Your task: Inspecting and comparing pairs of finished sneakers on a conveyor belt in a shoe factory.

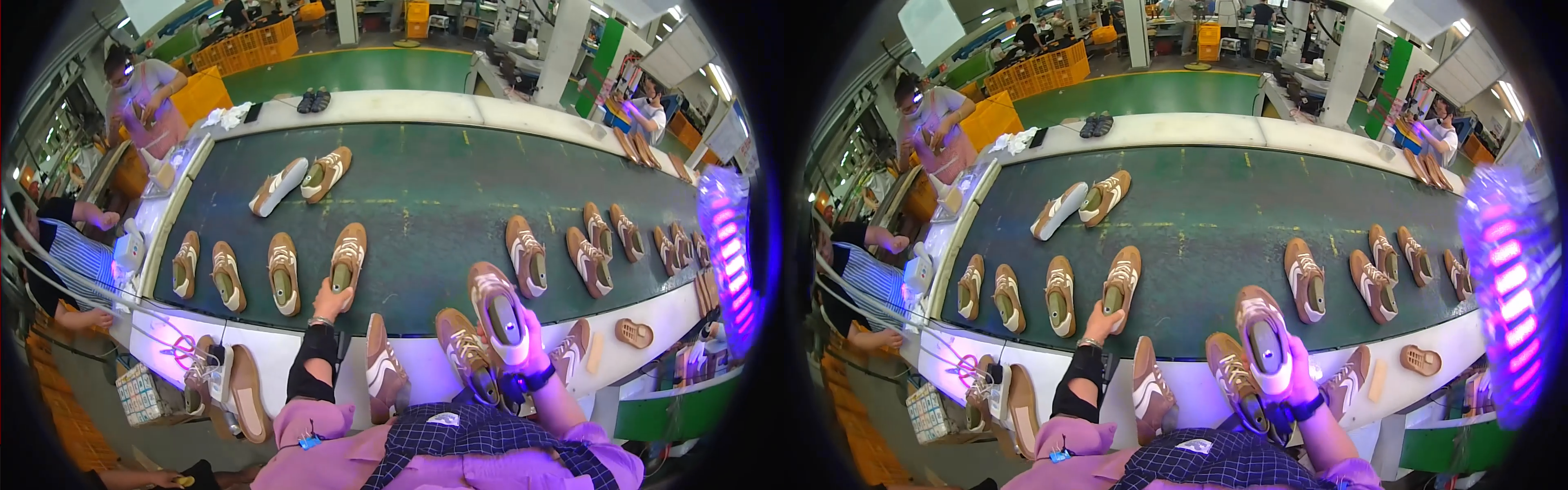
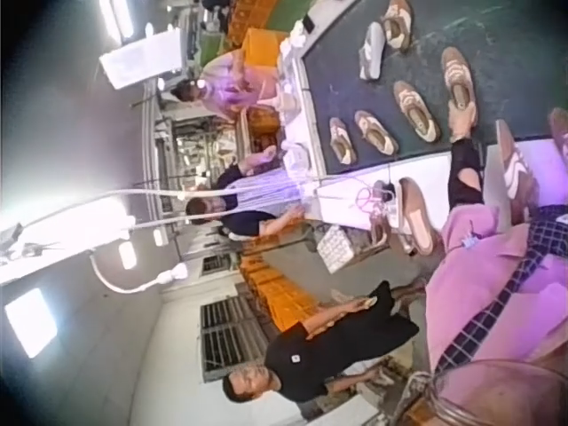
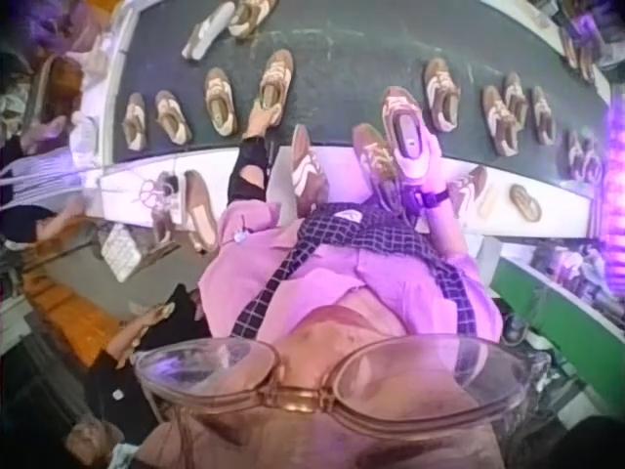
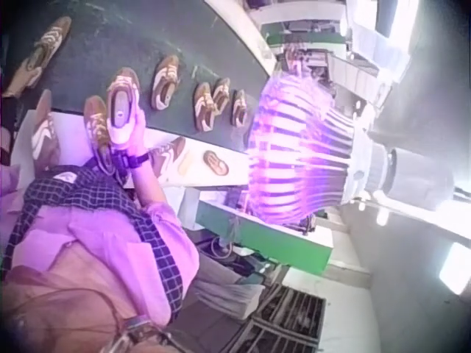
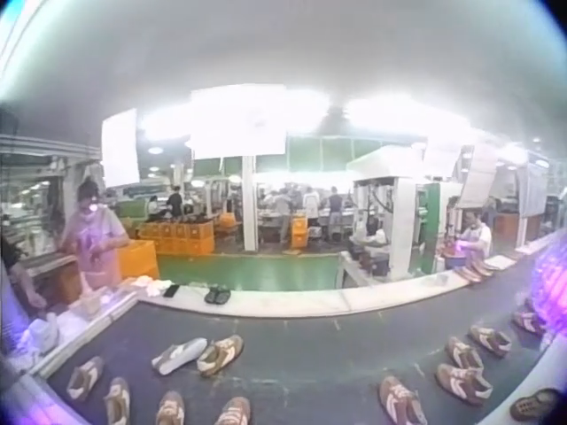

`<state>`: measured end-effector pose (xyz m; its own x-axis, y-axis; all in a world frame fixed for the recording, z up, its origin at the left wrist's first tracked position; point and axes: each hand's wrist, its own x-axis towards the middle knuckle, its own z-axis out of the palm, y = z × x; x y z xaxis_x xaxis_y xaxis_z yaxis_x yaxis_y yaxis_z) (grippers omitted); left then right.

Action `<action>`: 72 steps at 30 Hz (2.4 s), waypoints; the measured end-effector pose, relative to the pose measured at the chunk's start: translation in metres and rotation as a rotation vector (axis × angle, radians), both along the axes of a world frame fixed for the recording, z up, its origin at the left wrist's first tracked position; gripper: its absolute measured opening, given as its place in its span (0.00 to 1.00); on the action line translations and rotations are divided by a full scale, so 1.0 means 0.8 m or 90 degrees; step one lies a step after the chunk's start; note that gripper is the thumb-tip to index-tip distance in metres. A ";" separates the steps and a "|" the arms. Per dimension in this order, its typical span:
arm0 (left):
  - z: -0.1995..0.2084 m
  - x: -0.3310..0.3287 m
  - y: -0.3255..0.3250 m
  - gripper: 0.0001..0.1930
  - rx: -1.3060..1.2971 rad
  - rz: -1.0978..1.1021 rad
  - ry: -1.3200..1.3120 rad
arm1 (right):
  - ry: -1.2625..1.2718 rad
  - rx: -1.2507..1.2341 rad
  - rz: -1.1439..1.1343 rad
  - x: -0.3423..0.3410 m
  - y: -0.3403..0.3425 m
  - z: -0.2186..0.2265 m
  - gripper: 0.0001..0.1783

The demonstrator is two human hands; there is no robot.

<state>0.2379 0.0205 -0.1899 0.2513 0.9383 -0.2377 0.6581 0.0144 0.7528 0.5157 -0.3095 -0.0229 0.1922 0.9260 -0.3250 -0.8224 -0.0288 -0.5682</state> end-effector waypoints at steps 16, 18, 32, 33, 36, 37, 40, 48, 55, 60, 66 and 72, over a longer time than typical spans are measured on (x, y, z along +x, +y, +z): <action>-0.012 0.007 -0.007 0.40 0.015 0.023 0.042 | -0.061 -0.116 0.096 0.042 0.436 -0.113 0.30; -0.019 0.001 -0.002 0.41 0.014 0.033 0.064 | -0.157 -0.138 0.117 0.032 0.388 -0.102 0.23; 0.056 0.014 -0.076 0.47 0.032 0.098 0.021 | -0.582 -0.246 0.101 0.007 -0.097 -0.042 0.25; 0.069 0.007 -0.103 0.43 0.059 0.062 -0.012 | -0.660 -0.226 0.080 -0.005 -0.107 -0.048 0.27; 0.061 -0.014 -0.179 0.39 0.108 0.000 -0.017 | -0.823 -0.254 0.072 -0.026 -0.120 -0.077 0.31; 0.043 -0.027 -0.200 0.39 0.096 -0.045 -0.080 | -0.820 -0.241 0.077 -0.033 -0.115 -0.080 0.31; 0.033 -0.028 -0.252 0.40 -0.073 -0.082 -0.122 | -0.882 -0.282 0.069 -0.046 -0.103 -0.095 0.35; 0.059 -0.026 -0.279 0.28 -0.272 -0.012 -0.358 | -0.800 -0.374 0.130 -0.043 -0.088 -0.113 0.43; 0.101 0.009 -0.287 0.26 -0.658 -0.014 -0.746 | -0.092 0.006 0.005 -0.044 -0.096 -0.065 0.30; 0.150 0.080 -0.293 0.36 -0.681 -0.199 -0.831 | -0.209 0.068 -0.018 -0.013 -0.113 -0.001 0.36; 0.160 0.128 -0.306 0.37 -0.718 -0.187 -0.771 | -0.309 0.098 -0.078 0.012 -0.144 0.049 0.46; 0.164 0.154 -0.311 0.42 -0.798 -0.256 -0.862 | -0.475 0.080 -0.076 0.036 -0.181 0.100 0.39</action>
